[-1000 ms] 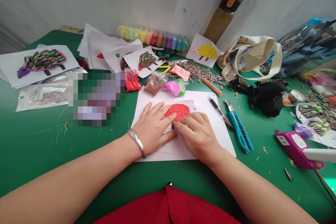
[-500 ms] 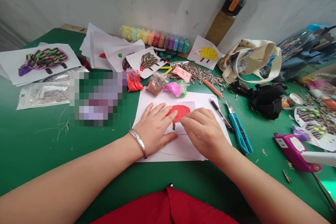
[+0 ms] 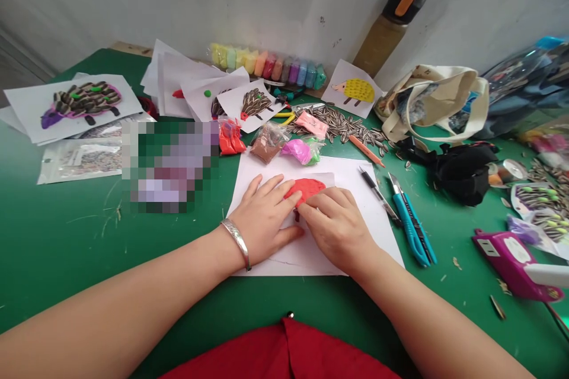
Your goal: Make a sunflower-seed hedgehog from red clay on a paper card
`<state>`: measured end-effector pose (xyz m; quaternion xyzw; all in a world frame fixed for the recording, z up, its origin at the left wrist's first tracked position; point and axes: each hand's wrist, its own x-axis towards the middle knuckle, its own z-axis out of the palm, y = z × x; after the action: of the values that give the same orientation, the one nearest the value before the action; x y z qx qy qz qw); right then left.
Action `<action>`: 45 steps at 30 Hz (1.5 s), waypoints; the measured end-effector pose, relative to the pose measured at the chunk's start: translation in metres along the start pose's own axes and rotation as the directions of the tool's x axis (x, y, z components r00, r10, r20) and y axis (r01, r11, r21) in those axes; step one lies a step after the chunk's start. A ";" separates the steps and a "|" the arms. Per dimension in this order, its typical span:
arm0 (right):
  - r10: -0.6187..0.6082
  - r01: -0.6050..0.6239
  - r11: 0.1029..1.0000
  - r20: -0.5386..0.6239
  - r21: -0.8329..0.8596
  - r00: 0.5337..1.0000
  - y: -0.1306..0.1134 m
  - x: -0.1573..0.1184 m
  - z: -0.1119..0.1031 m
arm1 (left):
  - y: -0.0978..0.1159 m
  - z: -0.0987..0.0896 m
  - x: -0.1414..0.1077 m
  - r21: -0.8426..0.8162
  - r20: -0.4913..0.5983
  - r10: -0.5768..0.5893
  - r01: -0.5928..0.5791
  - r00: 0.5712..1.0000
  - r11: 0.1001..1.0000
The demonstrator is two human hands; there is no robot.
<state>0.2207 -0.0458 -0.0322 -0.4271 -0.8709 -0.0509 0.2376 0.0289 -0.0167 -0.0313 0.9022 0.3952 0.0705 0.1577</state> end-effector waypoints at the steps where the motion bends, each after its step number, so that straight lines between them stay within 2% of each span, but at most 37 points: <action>1: -0.009 0.009 1.000 0.010 0.004 1.000 0.000 0.000 0.000 | 0.000 0.000 0.000 0.001 -0.004 -0.002 0.002 1.000 1.000; 7: 0.044 -0.044 0.998 -0.004 0.052 0.999 0.002 0.001 -0.001 | 0.000 0.000 -0.001 -0.003 0.015 0.001 -0.001 1.000 1.000; 11: -0.005 0.004 0.999 0.011 0.046 1.000 0.002 0.001 -0.002 | -0.001 0.001 -0.001 -0.001 0.015 -0.002 0.002 1.000 1.000; 15: 0.022 -0.022 0.997 0.008 0.071 1.000 0.001 0.000 -0.003 | -0.001 0.001 -0.001 -0.003 0.005 0.007 -0.007 1.000 1.000; 24: -0.006 0.006 0.999 0.014 0.046 1.000 0.002 0.000 -0.003 | 0.000 0.001 0.000 -0.002 0.007 0.002 -0.002 1.000 1.000; 29: -0.028 0.027 0.999 0.055 0.035 0.998 0.003 0.000 -0.003 | 0.000 0.000 0.000 0.001 0.007 -0.003 0.003 1.000 1.000; 37: 0.101 -0.104 0.994 0.060 0.038 0.993 -0.002 -0.007 -0.020 | -0.001 0.000 -0.001 0.007 -0.006 0.008 -0.008 1.000 1.000; 41: 0.167 -0.170 0.985 0.070 0.037 0.983 -0.009 -0.006 -0.016 | -0.001 0.000 -0.001 0.003 0.004 0.005 -0.005 1.000 1.000; 45: 0.147 -0.145 0.989 0.071 -0.032 0.987 -0.013 -0.007 -0.008 | -0.001 0.001 -0.001 -0.012 -0.020 0.014 -0.014 1.000 1.000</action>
<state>0.2170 -0.0611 -0.0268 -0.4944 -0.8446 -0.0296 0.2031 0.0281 -0.0169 -0.0324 0.9032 0.3901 0.0830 0.1589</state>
